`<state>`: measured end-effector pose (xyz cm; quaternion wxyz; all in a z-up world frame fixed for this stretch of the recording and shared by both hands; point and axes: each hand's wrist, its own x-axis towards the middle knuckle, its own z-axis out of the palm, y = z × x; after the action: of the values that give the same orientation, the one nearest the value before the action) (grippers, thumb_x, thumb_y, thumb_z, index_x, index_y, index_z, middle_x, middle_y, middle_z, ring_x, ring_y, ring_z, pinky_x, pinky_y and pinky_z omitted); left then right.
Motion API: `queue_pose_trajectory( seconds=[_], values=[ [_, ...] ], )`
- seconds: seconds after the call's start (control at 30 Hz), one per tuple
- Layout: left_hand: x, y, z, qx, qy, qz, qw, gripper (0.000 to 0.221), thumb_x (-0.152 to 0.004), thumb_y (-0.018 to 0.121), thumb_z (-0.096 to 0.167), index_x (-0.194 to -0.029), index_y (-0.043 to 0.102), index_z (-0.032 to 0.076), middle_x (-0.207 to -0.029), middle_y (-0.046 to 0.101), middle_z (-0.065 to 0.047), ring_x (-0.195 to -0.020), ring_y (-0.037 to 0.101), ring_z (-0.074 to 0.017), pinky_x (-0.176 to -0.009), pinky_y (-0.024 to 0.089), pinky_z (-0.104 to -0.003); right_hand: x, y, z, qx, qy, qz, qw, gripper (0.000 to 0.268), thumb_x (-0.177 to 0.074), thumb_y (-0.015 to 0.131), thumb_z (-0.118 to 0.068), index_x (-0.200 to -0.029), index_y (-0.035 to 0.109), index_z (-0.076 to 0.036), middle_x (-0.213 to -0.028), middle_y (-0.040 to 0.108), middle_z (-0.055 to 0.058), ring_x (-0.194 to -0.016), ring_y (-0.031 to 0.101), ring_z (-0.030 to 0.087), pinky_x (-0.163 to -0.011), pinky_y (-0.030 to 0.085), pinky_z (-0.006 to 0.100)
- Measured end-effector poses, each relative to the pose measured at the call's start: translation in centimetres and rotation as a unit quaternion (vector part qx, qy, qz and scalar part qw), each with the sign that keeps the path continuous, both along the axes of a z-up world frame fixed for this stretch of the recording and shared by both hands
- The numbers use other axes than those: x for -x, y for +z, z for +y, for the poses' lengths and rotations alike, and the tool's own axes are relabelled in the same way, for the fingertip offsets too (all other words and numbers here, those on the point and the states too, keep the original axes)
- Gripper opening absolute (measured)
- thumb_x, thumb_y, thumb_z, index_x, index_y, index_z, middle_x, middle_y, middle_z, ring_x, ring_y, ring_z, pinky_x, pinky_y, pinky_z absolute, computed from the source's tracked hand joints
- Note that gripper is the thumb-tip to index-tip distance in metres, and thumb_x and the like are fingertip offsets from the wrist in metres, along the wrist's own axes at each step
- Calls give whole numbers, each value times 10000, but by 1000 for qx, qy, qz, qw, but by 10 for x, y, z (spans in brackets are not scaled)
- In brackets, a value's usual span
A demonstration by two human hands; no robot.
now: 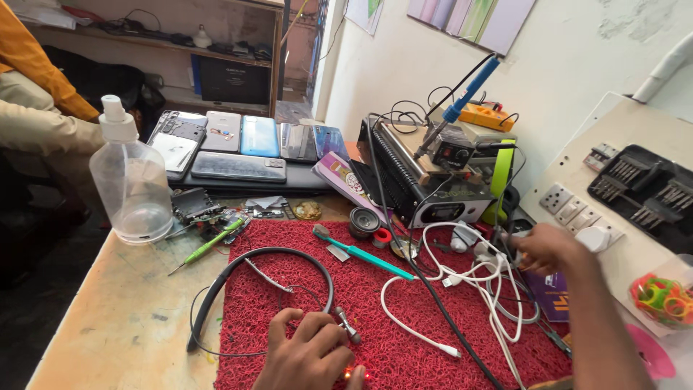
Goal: The person solders a small circuit board, plugs in a white USB cable, and cleans the component with a toothbrush on a red textured mat.
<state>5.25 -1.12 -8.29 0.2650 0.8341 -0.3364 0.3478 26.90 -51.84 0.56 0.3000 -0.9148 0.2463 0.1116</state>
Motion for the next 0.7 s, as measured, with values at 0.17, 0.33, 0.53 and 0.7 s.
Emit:
queue_pose_trajectory(
  seconds=[0.17,0.33,0.53,0.7],
  values=[
    [0,-1,-1,9,3,-2,1000,279,-796,788,429,-705,742,170,-899,688,41,-1042,632,-151,-958,356,-568,-4,-9,24,262,12,14,965,682,-871,684,-618,-989,813,41,-901,798,186,-762,753,272,-700,590,399],
    [-2,-1,-1,9,1,-4,1000,269,-783,788,427,-705,745,174,-890,694,51,-1035,636,-151,-947,354,-562,6,6,66,283,-18,-7,959,567,-835,735,-533,-971,773,16,-910,793,198,-779,780,283,-743,609,415],
    [2,0,-1,9,1,20,1000,290,-819,775,426,-731,762,150,-886,692,10,-1040,634,-183,-956,346,-578,26,23,89,125,-21,-19,992,440,-751,920,-400,-851,794,10,-770,744,138,-602,621,188,-583,528,335],
    [3,4,1,7,-3,18,1000,312,-828,775,428,-718,750,137,-889,689,4,-1049,636,-184,-968,346,-580,39,31,30,1,-25,-52,998,306,-812,824,-288,-851,810,15,-721,803,165,-556,658,202,-485,435,313]
  ],
)
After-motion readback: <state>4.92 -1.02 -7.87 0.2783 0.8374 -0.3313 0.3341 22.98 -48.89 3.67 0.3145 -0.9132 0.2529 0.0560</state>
